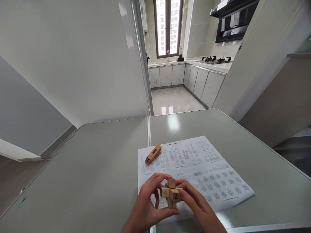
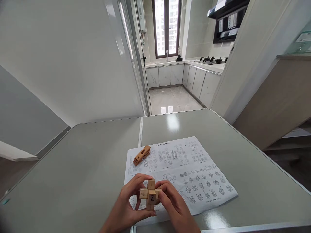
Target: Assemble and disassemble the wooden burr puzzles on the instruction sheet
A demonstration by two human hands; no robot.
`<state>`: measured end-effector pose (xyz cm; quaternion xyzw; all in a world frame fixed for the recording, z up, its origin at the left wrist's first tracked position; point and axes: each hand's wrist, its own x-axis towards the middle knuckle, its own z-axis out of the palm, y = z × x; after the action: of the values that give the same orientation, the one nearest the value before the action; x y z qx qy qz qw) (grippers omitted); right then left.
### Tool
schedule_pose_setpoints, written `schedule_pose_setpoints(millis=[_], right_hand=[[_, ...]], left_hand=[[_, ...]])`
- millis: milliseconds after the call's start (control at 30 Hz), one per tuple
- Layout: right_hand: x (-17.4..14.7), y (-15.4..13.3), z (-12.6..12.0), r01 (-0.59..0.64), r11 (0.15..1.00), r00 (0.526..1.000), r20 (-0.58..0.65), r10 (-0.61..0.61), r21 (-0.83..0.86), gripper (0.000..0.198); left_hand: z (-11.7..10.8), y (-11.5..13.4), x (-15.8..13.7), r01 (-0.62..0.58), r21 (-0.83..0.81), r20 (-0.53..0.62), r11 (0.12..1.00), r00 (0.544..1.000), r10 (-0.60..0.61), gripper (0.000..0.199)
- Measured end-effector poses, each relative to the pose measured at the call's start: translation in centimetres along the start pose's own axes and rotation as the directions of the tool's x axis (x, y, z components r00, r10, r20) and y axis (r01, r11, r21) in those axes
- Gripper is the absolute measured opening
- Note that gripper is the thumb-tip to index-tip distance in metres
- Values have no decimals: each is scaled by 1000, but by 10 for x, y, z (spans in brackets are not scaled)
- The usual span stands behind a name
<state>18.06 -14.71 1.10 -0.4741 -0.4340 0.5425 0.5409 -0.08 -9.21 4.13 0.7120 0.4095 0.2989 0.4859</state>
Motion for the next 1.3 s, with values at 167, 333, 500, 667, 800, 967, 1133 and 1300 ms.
schedule_pose_setpoints(millis=[167,333,500,667,800,967,1133,1300], right_hand=[[0,-3,-5,-41,997,996,76,46,-65,45],[7,-2,-12,-92,995,995,23,93,-34,41],[29,0,-45,-106,982,988,-130,86,-154,46],[63,6,-95,-66,908,942,-325,-80,-415,47],[86,9,-123,-129,746,889,-410,-206,-654,41],[100,4,-140,-253,541,873,-430,-229,-802,39],[110,0,-153,-314,388,864,-430,-261,-867,43],[118,-2,-161,-366,312,854,-450,-261,-877,42]], left_hand=[[1,-4,-2,40,-38,0,998,999,-40,69],[2,-16,-4,123,-150,3,981,992,-124,83],[-8,-29,-13,149,-90,-82,985,984,-156,68],[-16,-41,-17,226,-22,-154,974,962,-227,40],[-13,-47,-16,282,51,-152,958,950,-271,38],[-10,-50,-17,277,100,-160,956,952,-260,36],[-10,-54,-17,258,132,-162,957,958,-236,34],[-9,-57,-16,255,154,-161,955,960,-230,33]])
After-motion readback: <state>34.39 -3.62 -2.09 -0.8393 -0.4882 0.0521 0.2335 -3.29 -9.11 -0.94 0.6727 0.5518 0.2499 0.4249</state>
